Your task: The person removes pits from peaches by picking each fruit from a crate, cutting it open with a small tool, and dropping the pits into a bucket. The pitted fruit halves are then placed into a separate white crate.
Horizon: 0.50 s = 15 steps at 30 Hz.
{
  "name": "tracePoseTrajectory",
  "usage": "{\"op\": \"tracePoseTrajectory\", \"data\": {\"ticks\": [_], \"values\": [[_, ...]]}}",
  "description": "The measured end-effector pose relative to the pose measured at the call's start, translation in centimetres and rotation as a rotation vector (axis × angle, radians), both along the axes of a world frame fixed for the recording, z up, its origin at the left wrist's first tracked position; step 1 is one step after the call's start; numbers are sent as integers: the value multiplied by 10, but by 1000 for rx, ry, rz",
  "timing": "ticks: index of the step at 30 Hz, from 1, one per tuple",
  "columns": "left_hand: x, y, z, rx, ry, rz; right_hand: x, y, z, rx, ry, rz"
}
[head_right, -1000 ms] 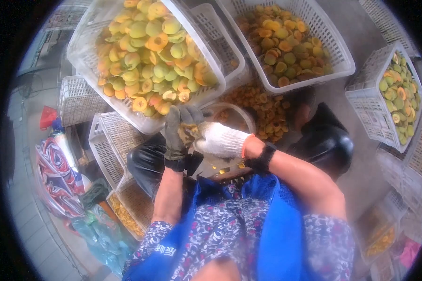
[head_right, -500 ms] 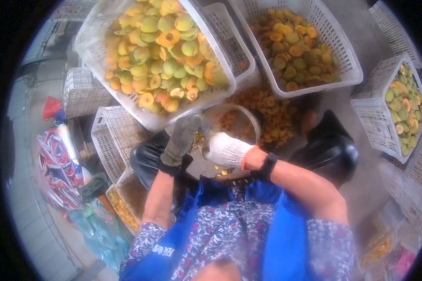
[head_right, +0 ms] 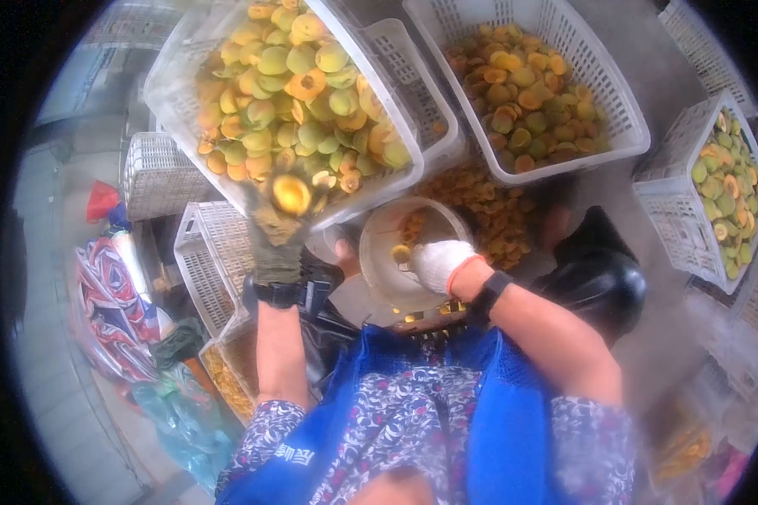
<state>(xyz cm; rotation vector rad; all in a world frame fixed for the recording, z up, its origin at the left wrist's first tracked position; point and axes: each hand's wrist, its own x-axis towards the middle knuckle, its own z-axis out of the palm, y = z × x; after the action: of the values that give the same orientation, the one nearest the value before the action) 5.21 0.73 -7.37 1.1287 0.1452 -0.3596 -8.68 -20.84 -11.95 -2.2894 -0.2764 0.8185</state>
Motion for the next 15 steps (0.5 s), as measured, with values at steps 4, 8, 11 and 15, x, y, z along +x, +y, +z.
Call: {"op": "tracePoseTrajectory", "data": {"ticks": [4, 8, 11, 15], "values": [[22, -57, 53, 513, -391, -103, 3, 2, -21, 226, -256, -9], [86, -33, -47, 1649, -999, -158, 18, 2, -22, 468, 269, -76], [79, -44, -42, 2027, -969, -208, -7, 6, -63, 15, -144, -45], [95, -19, -48, 1808, -841, -162, 13, -4, -41, 78, -223, 65]]}}
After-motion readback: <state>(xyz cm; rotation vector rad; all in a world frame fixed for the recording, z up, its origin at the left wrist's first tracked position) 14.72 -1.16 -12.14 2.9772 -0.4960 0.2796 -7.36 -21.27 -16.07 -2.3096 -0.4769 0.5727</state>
